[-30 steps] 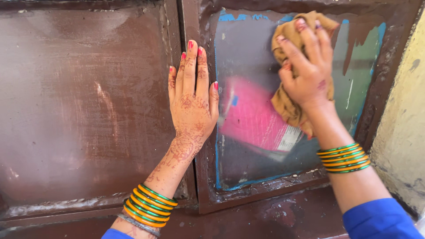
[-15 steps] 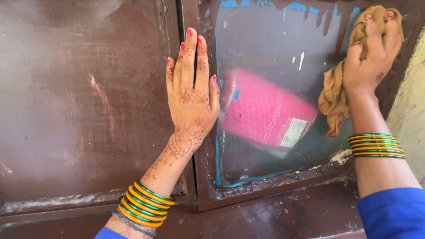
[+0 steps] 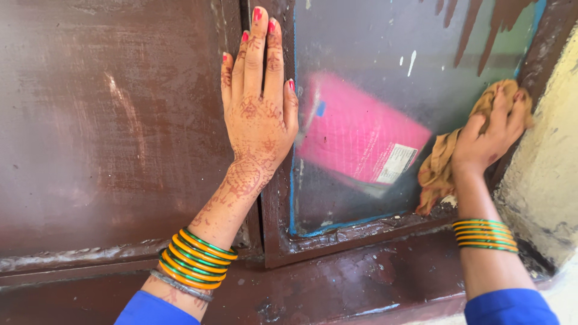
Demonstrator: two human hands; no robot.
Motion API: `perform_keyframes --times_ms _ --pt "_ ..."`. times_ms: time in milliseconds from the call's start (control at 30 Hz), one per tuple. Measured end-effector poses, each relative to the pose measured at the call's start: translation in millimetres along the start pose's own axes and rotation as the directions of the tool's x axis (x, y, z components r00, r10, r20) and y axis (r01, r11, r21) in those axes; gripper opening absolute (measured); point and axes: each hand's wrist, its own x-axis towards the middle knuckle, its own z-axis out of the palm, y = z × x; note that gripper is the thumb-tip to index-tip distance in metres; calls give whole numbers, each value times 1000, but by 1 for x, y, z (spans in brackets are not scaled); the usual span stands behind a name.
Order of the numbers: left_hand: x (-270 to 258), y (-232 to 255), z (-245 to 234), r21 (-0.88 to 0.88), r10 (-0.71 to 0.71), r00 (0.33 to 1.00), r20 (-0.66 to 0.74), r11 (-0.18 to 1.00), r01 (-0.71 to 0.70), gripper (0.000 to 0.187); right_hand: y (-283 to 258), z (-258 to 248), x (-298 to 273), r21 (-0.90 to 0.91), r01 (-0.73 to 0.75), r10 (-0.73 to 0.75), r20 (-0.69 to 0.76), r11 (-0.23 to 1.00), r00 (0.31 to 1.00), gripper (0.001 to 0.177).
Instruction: The person wipes the brown wooden frame and glass panes of a window with a cloth, moving it across the surfaces by hand.
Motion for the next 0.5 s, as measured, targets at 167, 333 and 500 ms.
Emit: perform_keyframes --times_ms 167,333,500 --pt "-1 1 1 7 20 1000 -24 1000 -20 66 -6 2 -33 -75 -129 125 -52 989 991 48" --pt "-2 3 0 33 -11 1000 9 999 10 70 -42 3 -51 -90 -312 311 -29 946 950 51" --pt "-3 2 1 57 -8 1000 1 998 8 66 -102 -7 -59 -59 -316 319 47 947 947 54"
